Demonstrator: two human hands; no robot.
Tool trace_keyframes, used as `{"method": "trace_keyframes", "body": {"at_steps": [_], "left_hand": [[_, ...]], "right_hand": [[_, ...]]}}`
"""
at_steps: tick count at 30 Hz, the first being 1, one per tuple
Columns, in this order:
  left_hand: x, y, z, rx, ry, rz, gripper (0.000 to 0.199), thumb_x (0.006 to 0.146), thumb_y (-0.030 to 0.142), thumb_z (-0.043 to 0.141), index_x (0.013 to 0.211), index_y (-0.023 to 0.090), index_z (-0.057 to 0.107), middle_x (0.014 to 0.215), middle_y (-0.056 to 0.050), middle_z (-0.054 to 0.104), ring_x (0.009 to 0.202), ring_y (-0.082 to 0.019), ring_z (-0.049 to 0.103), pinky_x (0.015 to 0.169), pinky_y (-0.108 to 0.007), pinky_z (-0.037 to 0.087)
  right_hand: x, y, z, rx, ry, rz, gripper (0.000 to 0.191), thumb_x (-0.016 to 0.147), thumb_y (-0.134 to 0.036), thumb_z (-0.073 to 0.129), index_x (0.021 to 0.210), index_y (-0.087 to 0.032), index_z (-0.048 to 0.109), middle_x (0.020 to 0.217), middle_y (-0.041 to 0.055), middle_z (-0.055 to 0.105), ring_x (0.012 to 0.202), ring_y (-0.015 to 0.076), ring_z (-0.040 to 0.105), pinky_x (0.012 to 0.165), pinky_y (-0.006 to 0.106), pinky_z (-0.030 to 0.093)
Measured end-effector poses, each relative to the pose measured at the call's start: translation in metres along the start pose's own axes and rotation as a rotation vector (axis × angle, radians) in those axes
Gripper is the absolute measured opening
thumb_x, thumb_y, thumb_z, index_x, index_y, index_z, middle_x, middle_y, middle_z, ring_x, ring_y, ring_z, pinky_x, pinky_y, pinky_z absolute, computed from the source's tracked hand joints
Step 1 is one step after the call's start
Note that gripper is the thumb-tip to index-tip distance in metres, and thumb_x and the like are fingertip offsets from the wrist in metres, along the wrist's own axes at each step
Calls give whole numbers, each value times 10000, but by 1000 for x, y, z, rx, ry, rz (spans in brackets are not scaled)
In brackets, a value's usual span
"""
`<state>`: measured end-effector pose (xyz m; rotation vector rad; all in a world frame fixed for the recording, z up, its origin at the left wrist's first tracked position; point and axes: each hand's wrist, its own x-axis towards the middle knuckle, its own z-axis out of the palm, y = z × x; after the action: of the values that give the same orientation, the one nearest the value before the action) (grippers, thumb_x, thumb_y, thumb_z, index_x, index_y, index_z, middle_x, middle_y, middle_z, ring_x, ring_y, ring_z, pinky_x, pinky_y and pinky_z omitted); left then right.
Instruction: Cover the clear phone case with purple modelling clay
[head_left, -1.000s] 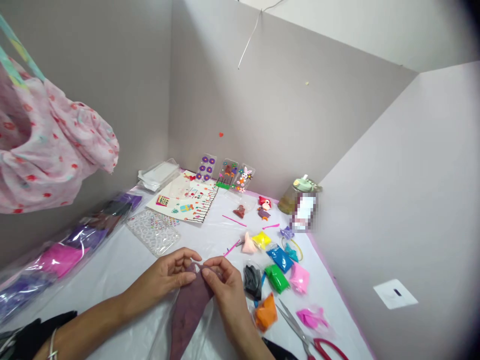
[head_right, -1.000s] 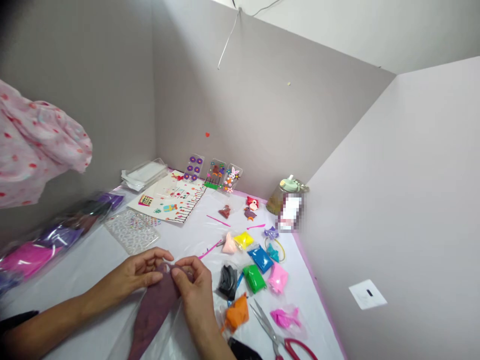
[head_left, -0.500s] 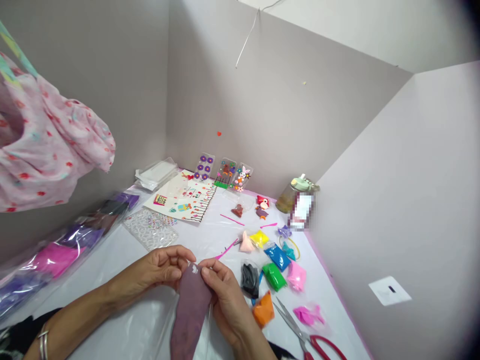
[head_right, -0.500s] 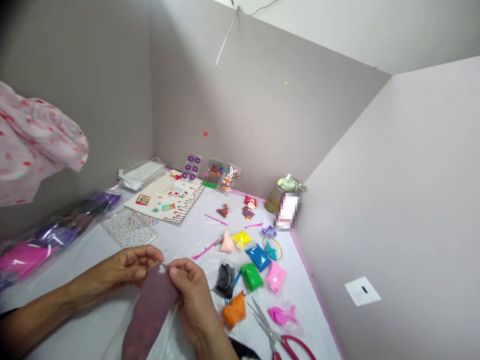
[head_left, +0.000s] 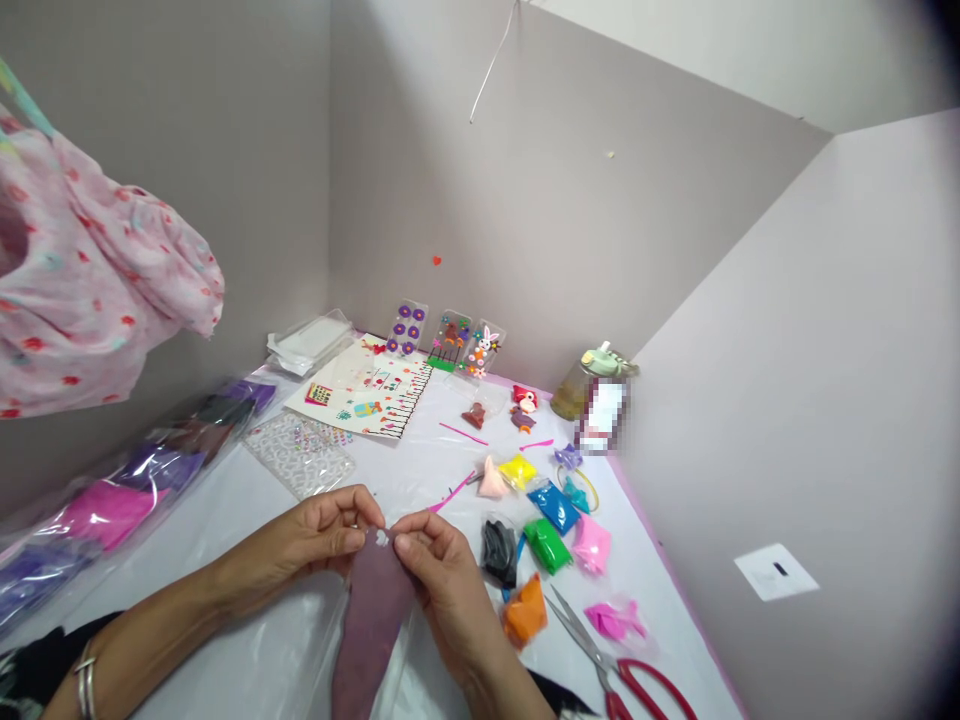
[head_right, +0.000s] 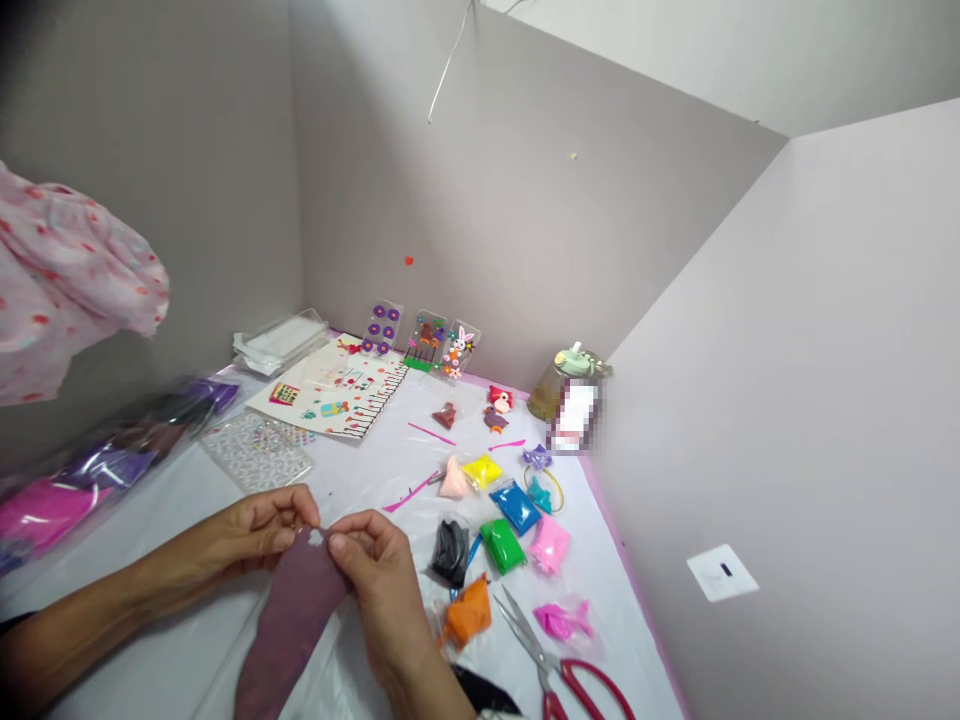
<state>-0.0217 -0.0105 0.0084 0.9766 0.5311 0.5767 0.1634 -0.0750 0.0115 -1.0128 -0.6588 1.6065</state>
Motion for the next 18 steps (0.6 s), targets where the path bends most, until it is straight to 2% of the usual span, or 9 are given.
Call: {"method": "trace_keyframes", "body": {"at_steps": [9,18], "left_hand": [[-1,-1,0,63,8,22,279,839,422,809,894,188,667,712,48,580,607,-106,488,582,-220,384],[-2,0,2,118,54,29,273,906,457,724,882,192,665,727,34,573,644,-123,483,609,-228,360]], "right_hand": [[0,2,-2,-143,-10,-74,417,679,-482,895,843,-157,691,634,-33,593,577,94,445,573,220,280],[-3,2,-1,-285,15,-138,379,723,-480,852,852,-161,693,668,-18,610,614,114,478,580,232,318]]}}
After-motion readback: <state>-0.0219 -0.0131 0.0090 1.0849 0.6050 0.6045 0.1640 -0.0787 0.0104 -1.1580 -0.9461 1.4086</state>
